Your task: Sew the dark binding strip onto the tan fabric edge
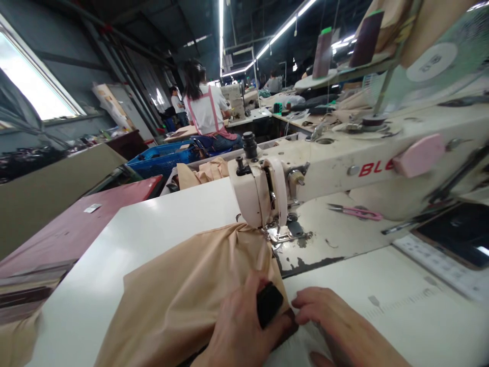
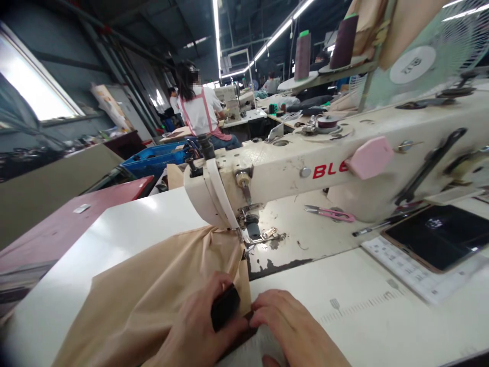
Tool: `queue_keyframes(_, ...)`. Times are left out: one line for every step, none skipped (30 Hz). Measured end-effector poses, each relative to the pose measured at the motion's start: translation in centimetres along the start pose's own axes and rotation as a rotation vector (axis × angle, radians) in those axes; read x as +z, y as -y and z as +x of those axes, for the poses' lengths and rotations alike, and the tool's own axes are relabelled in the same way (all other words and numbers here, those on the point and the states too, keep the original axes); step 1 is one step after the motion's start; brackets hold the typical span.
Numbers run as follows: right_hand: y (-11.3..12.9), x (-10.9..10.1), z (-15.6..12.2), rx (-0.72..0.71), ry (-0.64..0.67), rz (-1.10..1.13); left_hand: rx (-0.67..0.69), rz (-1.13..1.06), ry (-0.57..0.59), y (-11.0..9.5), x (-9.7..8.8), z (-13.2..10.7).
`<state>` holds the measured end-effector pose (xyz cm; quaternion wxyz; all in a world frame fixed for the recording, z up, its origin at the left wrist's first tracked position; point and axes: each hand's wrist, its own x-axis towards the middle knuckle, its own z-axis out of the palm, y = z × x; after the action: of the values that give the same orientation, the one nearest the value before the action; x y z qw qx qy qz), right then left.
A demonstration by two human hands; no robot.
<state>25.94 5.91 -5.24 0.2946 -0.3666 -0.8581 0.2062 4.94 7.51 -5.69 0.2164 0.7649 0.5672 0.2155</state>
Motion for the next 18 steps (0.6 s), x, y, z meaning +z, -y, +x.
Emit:
queue_keyframes(0.1, -0.1, 0.3, -0.019, 0.044, -0.017, -0.019, -0.046, -0.042, -0.2, -0.9, 0.2)
queue_keyframes(0.1, -0.1, 0.6, -0.025, 0.096, -0.03, -0.024, -0.08, -0.077, -0.4, -1.6, 0.4)
queue_keyframes(0.0, -0.1, 1.0, -0.029, 0.155, -0.036, -0.011, -0.08, -0.103, -0.6, -2.0, 0.4)
queue_keyframes(-0.1, 0.0, 1.4, -0.043, 0.214, -0.038, 0.019, -0.041, -0.104, -0.7, -2.1, 0.4)
queue_keyframes(-0.3, 0.2, 1.8, -0.07, 0.254, -0.044, 0.065, 0.03, -0.078, -0.8, -1.9, 0.2)
queue_keyframes(-0.5, 0.4, 2.3, -0.118, 0.277, -0.06, 0.121, 0.122, -0.05, -0.8, -1.3, 0.0)
queue_keyframes(-0.7, 0.5, 2.7, -0.192, 0.288, -0.095, 0.179, 0.221, -0.026, -0.7, -0.5, -0.3)
queue_keyframes(-0.8, 0.7, 3.0, -0.268, 0.301, -0.148, 0.243, 0.317, -0.008, -0.6, 0.5, -0.6)
queue_keyframes(-0.8, 0.7, 3.3, -0.334, 0.308, -0.215, 0.3, 0.395, -0.005, -0.3, 1.5, -1.0)
queue_keyframes(-0.8, 0.7, 3.4, -0.395, 0.312, -0.278, 0.336, 0.446, -0.028, 0.0, 2.5, -1.3)
queue_keyframes(-0.8, 0.7, 3.6, -0.442, 0.316, -0.333, 0.358, 0.484, -0.076, 0.3, 3.4, -1.7)
queue_keyframes(-0.8, 0.6, 3.6, -0.476, 0.325, -0.374, 0.372, 0.517, -0.135, 0.6, 4.1, -1.9)
queue_keyframes(-0.8, 0.5, 3.7, -0.497, 0.327, -0.395, 0.377, 0.545, -0.192, 0.8, 4.6, -2.2)
queue_keyframes(-0.8, 0.4, 3.7, -0.517, 0.325, -0.401, 0.378, 0.566, -0.249, 0.9, 4.9, -2.3)
queue_keyframes(-0.8, 0.3, 3.8, -0.533, 0.303, -0.401, 0.37, 0.578, -0.303, 0.9, 5.1, -2.3)
queue_keyframes(-1.0, 0.3, 3.8, -0.547, 0.27, -0.399, 0.37, 0.587, -0.344, 0.9, 5.1, -2.2)
queue_keyframes(-1.2, 0.3, 3.9, -0.565, 0.23, -0.394, 0.371, 0.594, -0.376, 0.9, 5.1, -2.1)
queue_keyframes(-1.4, 0.3, 4.1, -0.591, 0.18, -0.387, 0.37, 0.601, -0.402, 0.9, 4.9, -1.8)
